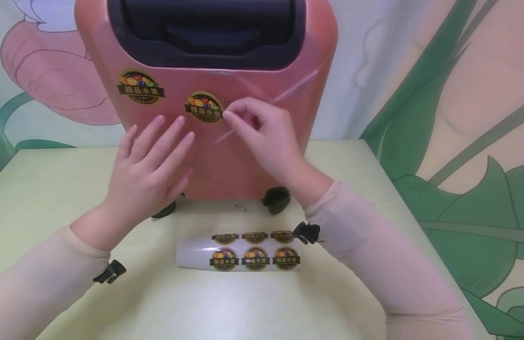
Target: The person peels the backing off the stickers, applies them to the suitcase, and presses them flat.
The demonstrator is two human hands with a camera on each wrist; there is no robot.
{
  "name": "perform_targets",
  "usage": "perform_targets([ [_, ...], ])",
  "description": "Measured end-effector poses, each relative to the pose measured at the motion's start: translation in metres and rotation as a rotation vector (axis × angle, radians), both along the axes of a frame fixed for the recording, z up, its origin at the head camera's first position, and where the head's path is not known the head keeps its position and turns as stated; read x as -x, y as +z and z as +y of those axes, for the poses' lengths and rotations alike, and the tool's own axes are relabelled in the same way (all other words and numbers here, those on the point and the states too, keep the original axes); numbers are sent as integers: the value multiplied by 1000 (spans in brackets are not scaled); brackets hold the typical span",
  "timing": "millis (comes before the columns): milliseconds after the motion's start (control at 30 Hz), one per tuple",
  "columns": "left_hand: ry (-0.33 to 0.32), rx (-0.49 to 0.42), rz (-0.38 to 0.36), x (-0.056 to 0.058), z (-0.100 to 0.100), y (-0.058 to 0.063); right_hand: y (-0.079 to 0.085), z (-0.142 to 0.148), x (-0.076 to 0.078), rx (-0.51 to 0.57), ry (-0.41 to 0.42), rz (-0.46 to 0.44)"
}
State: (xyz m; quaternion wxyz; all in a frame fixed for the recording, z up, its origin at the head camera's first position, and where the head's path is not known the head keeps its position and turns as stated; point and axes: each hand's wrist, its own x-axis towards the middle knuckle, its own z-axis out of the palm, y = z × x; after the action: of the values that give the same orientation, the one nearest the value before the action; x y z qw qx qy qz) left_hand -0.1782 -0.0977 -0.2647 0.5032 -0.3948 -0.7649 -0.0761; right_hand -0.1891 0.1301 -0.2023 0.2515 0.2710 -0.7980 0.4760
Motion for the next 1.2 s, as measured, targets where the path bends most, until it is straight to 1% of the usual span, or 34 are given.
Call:
perform_targets([
  [167,59,51,-6,5,0,-2,4,-2,2,-7,-17,0],
  [367,92,89,-13,8,3,-3,6,-3,3,2,-26,-6],
  [800,105,104,-42,11,7,1,8,-5,2,16,-49,11],
  [1200,129,88,-55,12,14,5,11,-10,1,23,-74,26],
])
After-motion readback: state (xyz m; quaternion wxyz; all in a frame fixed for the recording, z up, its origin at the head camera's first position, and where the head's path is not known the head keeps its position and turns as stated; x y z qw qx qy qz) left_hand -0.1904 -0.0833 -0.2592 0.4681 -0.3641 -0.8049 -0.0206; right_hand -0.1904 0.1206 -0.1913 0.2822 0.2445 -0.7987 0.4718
